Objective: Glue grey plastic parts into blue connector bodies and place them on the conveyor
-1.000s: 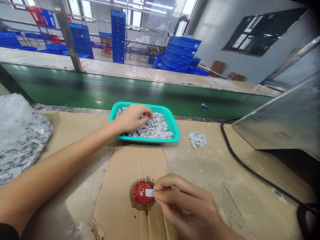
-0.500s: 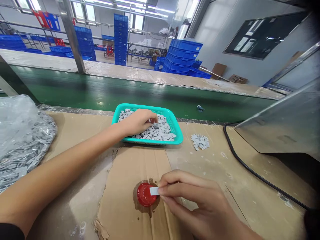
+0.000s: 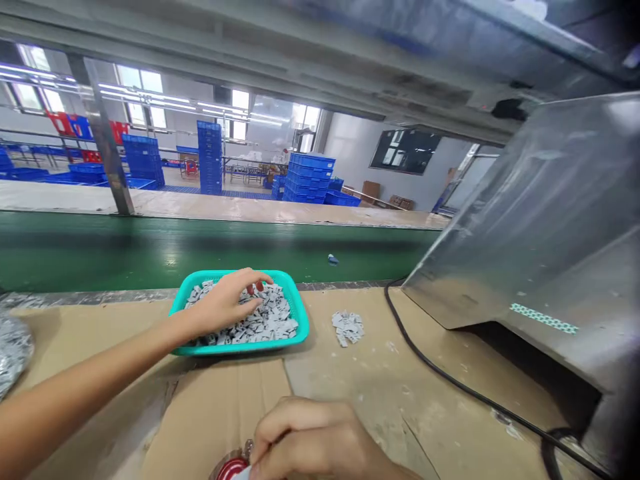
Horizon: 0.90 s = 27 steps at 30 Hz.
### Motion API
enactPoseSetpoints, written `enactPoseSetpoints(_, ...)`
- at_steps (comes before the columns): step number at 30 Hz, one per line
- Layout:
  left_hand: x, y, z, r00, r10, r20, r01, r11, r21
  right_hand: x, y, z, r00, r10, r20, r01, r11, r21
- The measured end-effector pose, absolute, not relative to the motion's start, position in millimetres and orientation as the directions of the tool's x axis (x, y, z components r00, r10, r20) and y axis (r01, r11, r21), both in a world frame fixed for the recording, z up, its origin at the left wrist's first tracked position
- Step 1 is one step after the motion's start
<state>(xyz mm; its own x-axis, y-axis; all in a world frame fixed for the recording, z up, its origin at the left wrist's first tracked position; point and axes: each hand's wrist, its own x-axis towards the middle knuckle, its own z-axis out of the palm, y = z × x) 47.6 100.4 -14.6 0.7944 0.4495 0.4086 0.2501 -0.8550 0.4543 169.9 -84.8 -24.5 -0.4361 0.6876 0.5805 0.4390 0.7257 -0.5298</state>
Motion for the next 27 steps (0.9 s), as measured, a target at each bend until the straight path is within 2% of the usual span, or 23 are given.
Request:
enactPoseSetpoints(1,53,103,-9,0.809,0.45,0.378,0.281,-0.861,0.423,174,-82,-17,-0.447,0.705,0.55,0.451,0.709,-0.542)
enactPoseSetpoints(4,83,119,17,0.888,0.398,0.232,0.347,-0.909,0.229,192,-73,11,-0.299,0.89,0.344,0.526,0.455,-0.719)
enactPoseSetpoints(6,114,132,36,0.918,0.374,0.13,0.363,-0.926,0.099,210,-65,26,-0.242,0.942,0.232,0.562,0.331,-0.758)
enactPoseSetpoints(9,173,147,50,0.915,0.4,0.056,0.401,-0.916,-0.015,241,-55,35,-0.267,0.964,0.0,0.618,0.171,-0.767)
enactPoseSetpoints(12,230,151,39,0.9,0.435,0.008,0.435,-0.9,-0.035,270,-48,31,-0.321,0.926,-0.201,0.642,0.056,-0.765)
enactPoseSetpoints(18,294,146,7,0.826,0.522,-0.212,0.513,-0.852,-0.099,300,-40,22,-0.251,0.936,-0.246,0.648,-0.027,-0.761)
enactPoseSetpoints(23,299,157,5,0.837,0.526,-0.153,0.508,-0.85,-0.139,300,-39,25,-0.252,0.939,-0.233,0.657,-0.01,-0.753)
enactPoseSetpoints(27,278,168,3,0.856,0.51,-0.081,0.506,-0.86,-0.064,297,-38,23,-0.256,0.935,-0.247,0.662,-0.017,-0.749)
